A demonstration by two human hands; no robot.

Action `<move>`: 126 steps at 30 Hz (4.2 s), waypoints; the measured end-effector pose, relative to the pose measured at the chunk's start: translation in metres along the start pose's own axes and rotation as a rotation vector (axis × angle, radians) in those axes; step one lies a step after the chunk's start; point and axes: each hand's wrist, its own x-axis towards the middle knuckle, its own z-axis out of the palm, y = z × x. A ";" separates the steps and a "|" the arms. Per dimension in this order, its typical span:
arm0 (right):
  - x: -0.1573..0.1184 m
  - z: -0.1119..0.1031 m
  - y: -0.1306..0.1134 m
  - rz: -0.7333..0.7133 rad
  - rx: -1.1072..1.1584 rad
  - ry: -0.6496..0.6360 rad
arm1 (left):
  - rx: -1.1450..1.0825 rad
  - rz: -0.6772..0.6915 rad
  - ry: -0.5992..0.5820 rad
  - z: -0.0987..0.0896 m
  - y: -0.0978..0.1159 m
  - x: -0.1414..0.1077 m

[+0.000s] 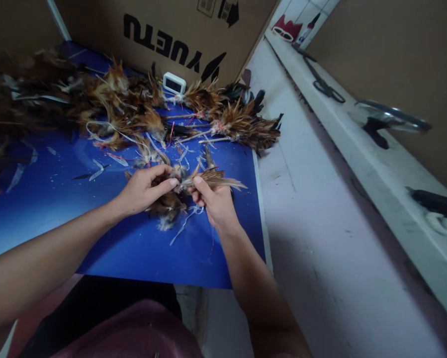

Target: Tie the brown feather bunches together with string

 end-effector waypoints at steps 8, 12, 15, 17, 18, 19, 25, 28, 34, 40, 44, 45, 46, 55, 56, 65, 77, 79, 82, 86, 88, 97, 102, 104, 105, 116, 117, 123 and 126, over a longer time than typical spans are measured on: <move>-0.002 0.003 0.003 0.043 -0.001 -0.045 | 0.066 0.033 -0.035 0.002 0.005 -0.002; 0.000 0.003 0.005 0.020 0.018 -0.001 | 0.103 0.028 -0.010 0.002 0.008 -0.002; -0.001 0.003 0.006 0.002 0.002 0.025 | 0.122 0.036 0.022 0.002 0.010 -0.002; -0.001 0.004 0.006 -0.014 -0.003 0.026 | 0.124 0.028 0.042 0.002 0.011 -0.002; -0.001 0.004 0.006 -0.023 -0.004 0.026 | 0.119 0.019 0.050 0.002 0.012 -0.002; -0.002 0.004 0.006 -0.032 -0.005 0.027 | 0.109 0.007 0.055 0.003 0.012 -0.002; -0.002 0.005 0.007 -0.069 -0.006 0.029 | 0.060 -0.028 0.101 0.004 0.009 -0.004; 0.000 0.004 0.006 -0.081 -0.005 0.034 | 0.098 0.016 0.140 0.004 0.007 -0.005; 0.002 0.000 0.005 -0.079 -0.047 0.077 | 0.197 0.173 0.154 0.003 0.003 -0.004; -0.001 0.001 0.006 -0.126 -0.064 0.038 | 0.240 0.288 0.103 0.002 0.000 -0.001; -0.001 0.001 0.006 -0.119 -0.044 0.040 | 0.235 0.329 0.047 0.001 -0.002 -0.001; 0.000 0.001 0.005 -0.112 -0.037 0.047 | 0.223 0.339 0.032 0.001 -0.002 -0.001; 0.001 0.000 0.004 -0.103 -0.027 0.056 | 0.206 0.346 0.017 0.001 -0.002 -0.001; 0.005 -0.007 -0.004 -0.069 0.130 0.089 | -0.054 0.150 0.043 -0.003 0.004 -0.002; 0.005 -0.006 -0.004 -0.066 0.129 0.085 | -0.066 0.147 0.080 -0.004 0.004 -0.002; 0.004 -0.005 0.000 -0.022 0.042 0.010 | 0.001 0.218 -0.012 -0.001 0.005 -0.001; 0.003 -0.004 0.002 -0.031 0.024 0.004 | 0.027 0.433 -0.095 -0.004 0.004 -0.001; 0.002 -0.004 0.003 -0.024 0.022 0.005 | 0.047 0.448 -0.107 -0.003 0.003 -0.002; 0.003 -0.004 0.003 -0.021 0.037 -0.001 | 0.095 0.465 -0.094 -0.001 0.002 -0.003; 0.004 -0.005 0.001 -0.026 0.078 0.012 | 0.129 0.488 -0.075 0.000 0.000 -0.005; 0.005 -0.006 -0.001 -0.025 0.087 0.035 | 0.115 0.471 -0.065 0.000 0.000 -0.006; 0.002 -0.007 -0.004 -0.075 0.010 0.009 | 0.102 0.246 -0.008 -0.003 0.006 -0.008; 0.001 -0.007 -0.001 -0.132 -0.006 -0.019 | 0.134 0.317 -0.018 -0.001 0.005 -0.008; 0.000 -0.007 0.000 -0.159 -0.030 -0.019 | 0.135 0.322 -0.015 -0.001 0.005 -0.008; 0.000 -0.007 0.000 -0.166 -0.042 -0.016 | 0.128 0.310 -0.010 -0.001 0.005 -0.008; -0.005 -0.005 -0.005 -0.178 -0.113 -0.046 | -0.083 0.085 -0.070 0.001 0.011 -0.004; -0.005 -0.005 -0.005 -0.181 -0.114 -0.048 | -0.095 0.083 -0.050 0.001 0.010 -0.004; -0.003 -0.009 -0.003 -0.195 -0.138 -0.011 | -0.127 -0.016 0.163 -0.001 0.002 -0.004; -0.003 -0.009 -0.004 -0.199 -0.131 -0.009 | -0.164 -0.041 0.096 0.000 0.003 -0.004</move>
